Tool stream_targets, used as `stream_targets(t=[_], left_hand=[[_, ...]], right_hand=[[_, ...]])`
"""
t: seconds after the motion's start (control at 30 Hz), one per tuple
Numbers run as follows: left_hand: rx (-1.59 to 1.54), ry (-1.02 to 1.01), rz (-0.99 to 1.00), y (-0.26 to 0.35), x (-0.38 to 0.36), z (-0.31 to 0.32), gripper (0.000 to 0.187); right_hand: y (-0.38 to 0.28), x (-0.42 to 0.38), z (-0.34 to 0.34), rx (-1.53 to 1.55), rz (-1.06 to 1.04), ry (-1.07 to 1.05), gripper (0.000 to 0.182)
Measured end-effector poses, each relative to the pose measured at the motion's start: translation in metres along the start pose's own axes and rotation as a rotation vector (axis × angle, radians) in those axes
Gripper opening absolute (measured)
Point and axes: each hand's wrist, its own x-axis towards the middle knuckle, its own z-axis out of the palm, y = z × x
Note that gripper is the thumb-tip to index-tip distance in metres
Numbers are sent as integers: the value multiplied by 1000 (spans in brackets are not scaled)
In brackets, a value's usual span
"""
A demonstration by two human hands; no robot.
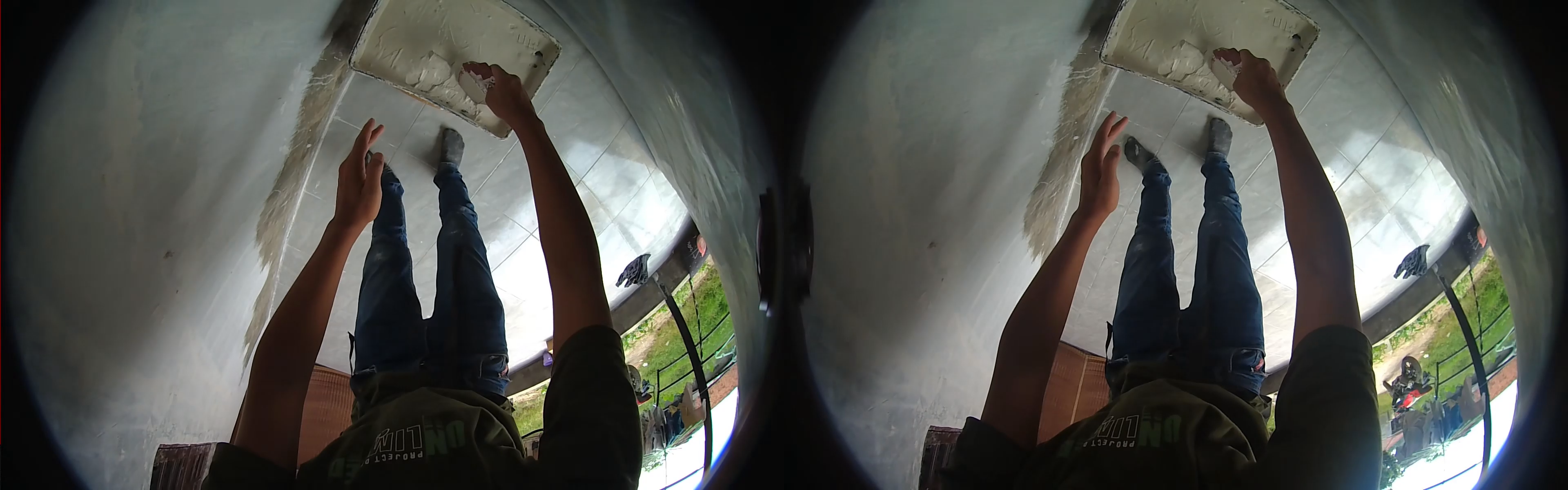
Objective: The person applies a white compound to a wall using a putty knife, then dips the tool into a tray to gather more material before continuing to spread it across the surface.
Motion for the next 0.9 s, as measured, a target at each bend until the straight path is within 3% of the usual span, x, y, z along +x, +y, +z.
stream_targets(t=[0.4, 0.57, 0.7, 0.8, 0.9], left_hand=[[-36, -5, -44, -7, -3, 2, 59], [-26, -1, -21, -11, -1, 4, 56], [-10, -6, -8, -10, -1, 5, 56], [5, -2, -9, -10, -2, 3, 56], [-5, 4, -5, -11, -2, 3, 56]], right_hand=[[-19, 28, 15, 74, -109, 36, 28], [-36, 31, 9, 14, -108, -193, 35], [-40, 35, 15, 7, -173, -213, 38], [-36, 46, 14, 39, -71, -370, 36], [-33, 57, 13, -4, -215, -437, 36]])
